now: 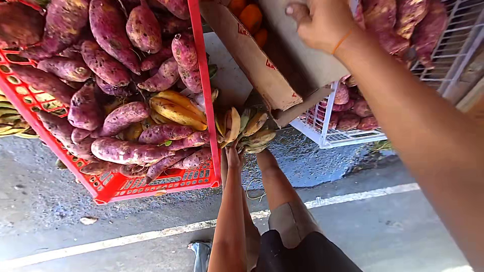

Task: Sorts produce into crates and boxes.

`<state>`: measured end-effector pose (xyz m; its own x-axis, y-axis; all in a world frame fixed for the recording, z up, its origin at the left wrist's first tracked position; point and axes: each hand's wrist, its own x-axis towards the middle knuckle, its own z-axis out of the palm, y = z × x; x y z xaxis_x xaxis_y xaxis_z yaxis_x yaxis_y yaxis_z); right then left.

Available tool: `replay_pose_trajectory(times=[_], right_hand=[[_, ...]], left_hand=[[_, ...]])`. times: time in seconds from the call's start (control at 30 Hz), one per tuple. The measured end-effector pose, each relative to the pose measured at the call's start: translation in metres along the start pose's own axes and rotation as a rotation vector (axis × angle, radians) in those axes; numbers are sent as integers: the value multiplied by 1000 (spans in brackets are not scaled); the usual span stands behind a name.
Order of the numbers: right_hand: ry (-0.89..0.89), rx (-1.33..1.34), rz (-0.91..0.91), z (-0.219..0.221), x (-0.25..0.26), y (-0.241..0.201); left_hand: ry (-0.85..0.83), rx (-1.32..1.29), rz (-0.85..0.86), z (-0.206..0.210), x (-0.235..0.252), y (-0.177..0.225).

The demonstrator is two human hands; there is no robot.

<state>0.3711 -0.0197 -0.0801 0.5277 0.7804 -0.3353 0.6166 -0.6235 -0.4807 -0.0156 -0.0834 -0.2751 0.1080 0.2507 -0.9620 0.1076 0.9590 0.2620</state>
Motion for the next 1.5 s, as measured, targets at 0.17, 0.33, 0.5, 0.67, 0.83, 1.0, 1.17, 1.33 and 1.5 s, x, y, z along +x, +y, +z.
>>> replay_pose_trajectory(times=[0.17,0.33,0.5,0.67,0.83,1.0,1.17,1.33,1.5], right_hand=[[-2,-36,46,31,-48,11],[71,-112,272,47,-76,-21],[21,-179,549,50,-37,-3],[-96,-187,547,32,-45,-21],[-144,-211,597,31,-42,-29],[180,-372,23,63,-54,-21],[-331,13,478,129,-27,14],[-465,221,453,158,-21,16],[-265,-34,431,114,-22,-20]], left_hand=[[-5,120,12,-5,-1,3],[67,202,-91,6,-11,13],[81,457,-218,43,-88,47],[-155,637,199,132,-148,95],[-5,1194,495,214,-111,155],[-109,1158,406,179,-78,162],[-90,1277,368,150,-86,165],[79,1220,522,154,-101,145],[339,1405,1165,197,-103,171]])
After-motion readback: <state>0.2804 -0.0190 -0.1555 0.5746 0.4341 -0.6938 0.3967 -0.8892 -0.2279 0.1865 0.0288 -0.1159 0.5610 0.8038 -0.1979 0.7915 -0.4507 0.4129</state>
